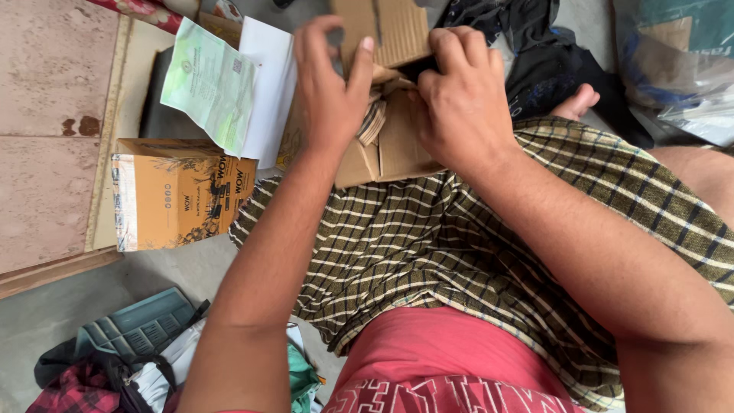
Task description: The person sits on the floor and assembles a small cardboard box by folding its flaps and tucking them into slots. They then place a small wrapped item inside the box and close the lid.
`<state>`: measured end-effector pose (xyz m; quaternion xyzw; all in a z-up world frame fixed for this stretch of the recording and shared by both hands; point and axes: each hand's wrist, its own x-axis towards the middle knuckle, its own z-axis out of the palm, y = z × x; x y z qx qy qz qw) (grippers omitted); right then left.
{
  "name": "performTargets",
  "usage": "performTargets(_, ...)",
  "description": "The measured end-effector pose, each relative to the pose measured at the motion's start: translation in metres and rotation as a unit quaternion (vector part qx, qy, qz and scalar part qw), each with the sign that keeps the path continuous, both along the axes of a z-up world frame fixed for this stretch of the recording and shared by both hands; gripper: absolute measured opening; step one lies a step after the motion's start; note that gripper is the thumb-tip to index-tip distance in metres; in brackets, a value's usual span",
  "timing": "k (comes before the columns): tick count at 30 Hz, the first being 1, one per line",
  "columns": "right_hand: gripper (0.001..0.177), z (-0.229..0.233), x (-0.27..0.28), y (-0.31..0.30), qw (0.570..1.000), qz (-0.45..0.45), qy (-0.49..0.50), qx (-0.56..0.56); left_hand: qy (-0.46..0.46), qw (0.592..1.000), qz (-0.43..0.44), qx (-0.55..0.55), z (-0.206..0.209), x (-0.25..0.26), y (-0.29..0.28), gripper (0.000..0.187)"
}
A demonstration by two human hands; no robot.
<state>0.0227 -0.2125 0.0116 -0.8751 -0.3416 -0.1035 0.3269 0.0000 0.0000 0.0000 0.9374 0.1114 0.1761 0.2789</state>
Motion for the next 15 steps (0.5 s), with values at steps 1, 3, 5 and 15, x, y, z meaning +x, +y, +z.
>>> performTargets(1, 0.019, 0.001, -0.001, -0.002, 1.000, -0.004, 0.002, 0.014, 0.002, 1.000, -0.010, -0.006, 0.000, 0.003, -0.002, 0.040)
performTargets(3, 0.015, 0.002, -0.002, -0.005, 0.999, -0.013, 0.005, 0.043, 0.005, 0.999, -0.031, -0.018, -0.002, 0.009, -0.003, 0.034)
performTargets(5, 0.012, 0.002, -0.004, -0.008, 0.997, -0.027, -0.017, 0.069, 0.082, 0.992, -0.044, -0.088, -0.003, 0.024, 0.004, 0.036)
performTargets(15, 0.020, 0.010, 0.005, -0.021, 0.971, 0.112, 0.018, 0.208, 0.192, 0.795, -0.013, -0.575, -0.015, 0.021, 0.033, 0.051)
